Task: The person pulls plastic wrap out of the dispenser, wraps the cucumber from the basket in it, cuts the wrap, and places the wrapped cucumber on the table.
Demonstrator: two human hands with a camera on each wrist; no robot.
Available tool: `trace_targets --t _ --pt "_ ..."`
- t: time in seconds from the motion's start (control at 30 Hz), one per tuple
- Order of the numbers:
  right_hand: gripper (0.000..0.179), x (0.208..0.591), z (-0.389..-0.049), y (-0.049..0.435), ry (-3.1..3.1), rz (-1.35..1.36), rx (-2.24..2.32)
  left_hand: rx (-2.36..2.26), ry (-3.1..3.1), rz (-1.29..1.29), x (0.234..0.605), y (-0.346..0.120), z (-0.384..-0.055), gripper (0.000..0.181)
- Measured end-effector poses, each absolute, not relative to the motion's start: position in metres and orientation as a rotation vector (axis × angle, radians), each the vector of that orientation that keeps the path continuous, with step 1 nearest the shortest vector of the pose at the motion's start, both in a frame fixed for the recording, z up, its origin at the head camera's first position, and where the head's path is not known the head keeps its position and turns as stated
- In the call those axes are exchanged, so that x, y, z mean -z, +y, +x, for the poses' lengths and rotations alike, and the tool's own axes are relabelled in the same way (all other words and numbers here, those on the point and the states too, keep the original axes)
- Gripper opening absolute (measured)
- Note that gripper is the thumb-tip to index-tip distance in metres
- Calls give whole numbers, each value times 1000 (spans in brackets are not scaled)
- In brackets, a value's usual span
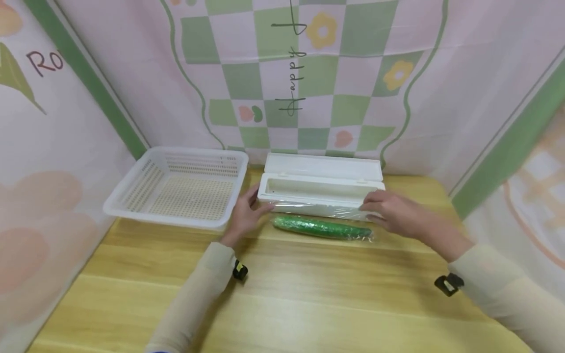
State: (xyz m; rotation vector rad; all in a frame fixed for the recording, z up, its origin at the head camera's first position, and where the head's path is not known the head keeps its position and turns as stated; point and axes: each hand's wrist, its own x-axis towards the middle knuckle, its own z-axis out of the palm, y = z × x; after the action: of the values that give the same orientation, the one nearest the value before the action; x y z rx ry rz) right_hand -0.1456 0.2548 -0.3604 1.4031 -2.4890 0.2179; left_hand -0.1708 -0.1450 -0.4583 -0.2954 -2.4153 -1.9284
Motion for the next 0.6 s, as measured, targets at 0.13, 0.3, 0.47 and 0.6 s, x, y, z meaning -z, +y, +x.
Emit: trace_targets --t 0.13,0.3,0.47,0.6 --pt "30 372 -132 233 -2514 1434 -178 1982 -2475 -240 456 -151 -165 86" --pt "36 391 -123 218 -2579 1377 -95 2025 -2582 -126 451 -156 -153 98" --pt "43 407 -119 212 -2630 1295 -76 1610 -2915 -142 438 -157 -130 106" --pt "45 417 -120 210 -2666 1227 -78 1157 -2955 -341 425 -148 -113 80"
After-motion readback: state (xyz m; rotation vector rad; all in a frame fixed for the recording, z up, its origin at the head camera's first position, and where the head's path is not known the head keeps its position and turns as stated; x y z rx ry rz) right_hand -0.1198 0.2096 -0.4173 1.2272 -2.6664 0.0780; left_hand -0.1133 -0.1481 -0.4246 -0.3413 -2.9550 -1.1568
